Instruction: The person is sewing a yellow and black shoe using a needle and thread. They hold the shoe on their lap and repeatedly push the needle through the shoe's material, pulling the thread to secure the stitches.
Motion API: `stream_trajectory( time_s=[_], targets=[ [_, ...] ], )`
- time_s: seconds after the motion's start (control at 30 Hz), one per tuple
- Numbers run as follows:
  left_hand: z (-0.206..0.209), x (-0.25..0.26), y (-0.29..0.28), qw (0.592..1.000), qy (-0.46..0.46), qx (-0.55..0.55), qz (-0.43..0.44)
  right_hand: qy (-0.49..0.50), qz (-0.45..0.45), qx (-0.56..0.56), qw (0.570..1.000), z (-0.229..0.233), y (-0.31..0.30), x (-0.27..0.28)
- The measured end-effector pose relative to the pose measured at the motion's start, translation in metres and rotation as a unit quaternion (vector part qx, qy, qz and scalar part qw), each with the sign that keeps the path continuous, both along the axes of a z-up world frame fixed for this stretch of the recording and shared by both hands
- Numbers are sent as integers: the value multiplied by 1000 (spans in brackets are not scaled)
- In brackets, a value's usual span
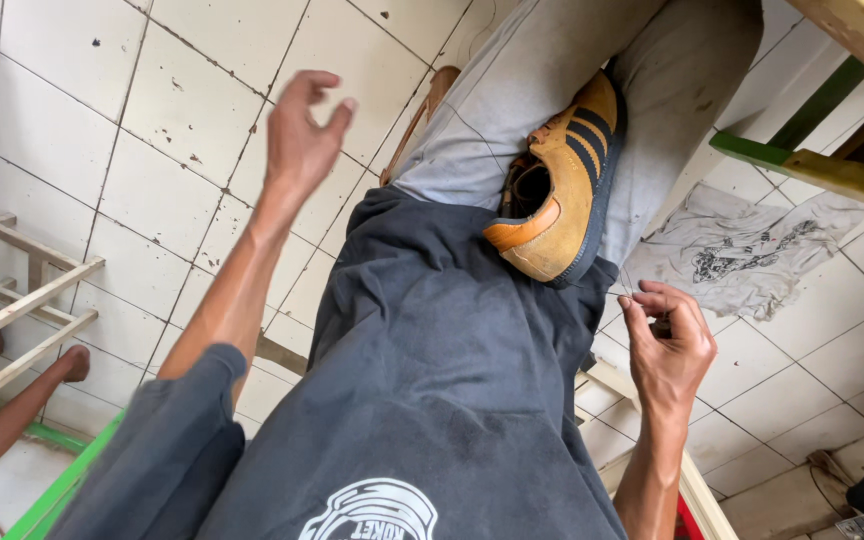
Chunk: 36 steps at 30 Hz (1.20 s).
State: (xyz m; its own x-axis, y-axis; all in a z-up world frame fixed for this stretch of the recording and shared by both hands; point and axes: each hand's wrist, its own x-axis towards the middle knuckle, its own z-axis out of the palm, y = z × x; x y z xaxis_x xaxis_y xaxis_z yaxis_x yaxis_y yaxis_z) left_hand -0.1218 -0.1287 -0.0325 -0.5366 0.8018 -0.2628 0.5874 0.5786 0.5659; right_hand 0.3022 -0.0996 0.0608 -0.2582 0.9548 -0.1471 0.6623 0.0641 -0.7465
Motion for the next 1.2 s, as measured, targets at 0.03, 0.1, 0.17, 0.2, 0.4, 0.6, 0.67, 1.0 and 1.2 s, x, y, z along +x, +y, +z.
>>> stream_trajectory(
  time_s=[0.03, 0.1, 0.17, 0.2, 0.4, 0.6, 0.67, 1.0, 1.2],
  targets=[
    [34, 23, 9, 989, -143, 20, -20, -98, -38, -80, 991, -2, -2, 10],
    [78, 65, 19, 957, -283, 41, -42, -196, -78, -157, 965, 2, -5, 17],
    [101, 107, 24, 895, -417, 64, -144, -162, -115, -243, 950, 18, -5, 13],
    [101, 113, 30, 892, -421, 64, -149, -165, -122, -241, 948, 14, -7, 19],
    [62, 139, 42, 857, -380, -32, -346, 7, -130, -191, 973, 25, -16, 10],
    [57, 139, 45, 841, -415, -26, -346, 90, -46, -153, 983, 41, -8, -17],
    [52, 141, 44, 847, -404, -26, -345, 84, 16, -130, 988, 41, -2, -22],
    [47, 150, 35, 863, -382, -32, -328, 118, 54, -132, 983, 25, 10, -28],
    [44, 149, 35, 857, -396, -29, -328, 133, 70, -151, 977, 19, 11, -27]
  ],
)
